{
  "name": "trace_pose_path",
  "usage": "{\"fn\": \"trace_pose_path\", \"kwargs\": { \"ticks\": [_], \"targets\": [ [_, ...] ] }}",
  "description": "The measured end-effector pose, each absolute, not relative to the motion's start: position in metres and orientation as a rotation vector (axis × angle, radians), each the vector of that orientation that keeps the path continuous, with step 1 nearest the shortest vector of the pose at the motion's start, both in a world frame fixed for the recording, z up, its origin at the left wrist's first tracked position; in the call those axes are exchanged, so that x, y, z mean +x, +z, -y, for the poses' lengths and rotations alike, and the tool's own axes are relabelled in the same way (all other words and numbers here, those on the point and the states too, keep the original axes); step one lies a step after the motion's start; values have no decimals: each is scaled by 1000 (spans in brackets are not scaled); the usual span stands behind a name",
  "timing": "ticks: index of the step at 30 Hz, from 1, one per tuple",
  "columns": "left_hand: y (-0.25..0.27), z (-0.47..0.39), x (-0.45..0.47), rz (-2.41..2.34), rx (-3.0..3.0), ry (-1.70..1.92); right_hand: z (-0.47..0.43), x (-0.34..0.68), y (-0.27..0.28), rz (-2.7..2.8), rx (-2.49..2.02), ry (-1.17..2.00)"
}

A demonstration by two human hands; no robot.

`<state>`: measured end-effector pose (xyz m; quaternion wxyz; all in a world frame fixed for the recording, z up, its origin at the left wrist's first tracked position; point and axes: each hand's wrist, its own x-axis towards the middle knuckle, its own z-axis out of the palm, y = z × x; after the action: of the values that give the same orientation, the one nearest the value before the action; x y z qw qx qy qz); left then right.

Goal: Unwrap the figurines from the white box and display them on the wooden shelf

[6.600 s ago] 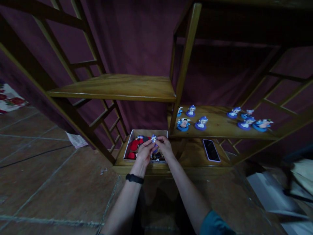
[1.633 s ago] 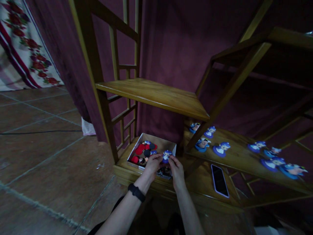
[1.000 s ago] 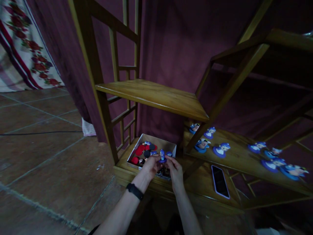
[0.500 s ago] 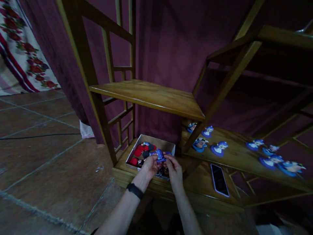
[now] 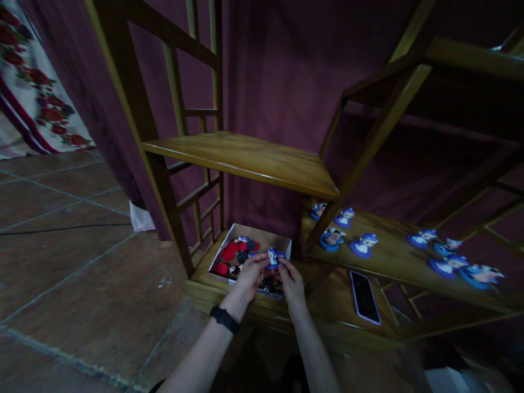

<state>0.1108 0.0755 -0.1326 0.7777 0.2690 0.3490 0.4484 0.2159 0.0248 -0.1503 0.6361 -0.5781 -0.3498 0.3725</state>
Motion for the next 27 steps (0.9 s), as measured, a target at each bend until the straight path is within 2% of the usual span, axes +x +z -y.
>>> {"fn": "trace_pose_path", "kwargs": {
  "ticks": [27],
  "targets": [
    [-127,-64,117,-876,617,1008,-30,223,-161,785,-1444,808]
  ]
}}
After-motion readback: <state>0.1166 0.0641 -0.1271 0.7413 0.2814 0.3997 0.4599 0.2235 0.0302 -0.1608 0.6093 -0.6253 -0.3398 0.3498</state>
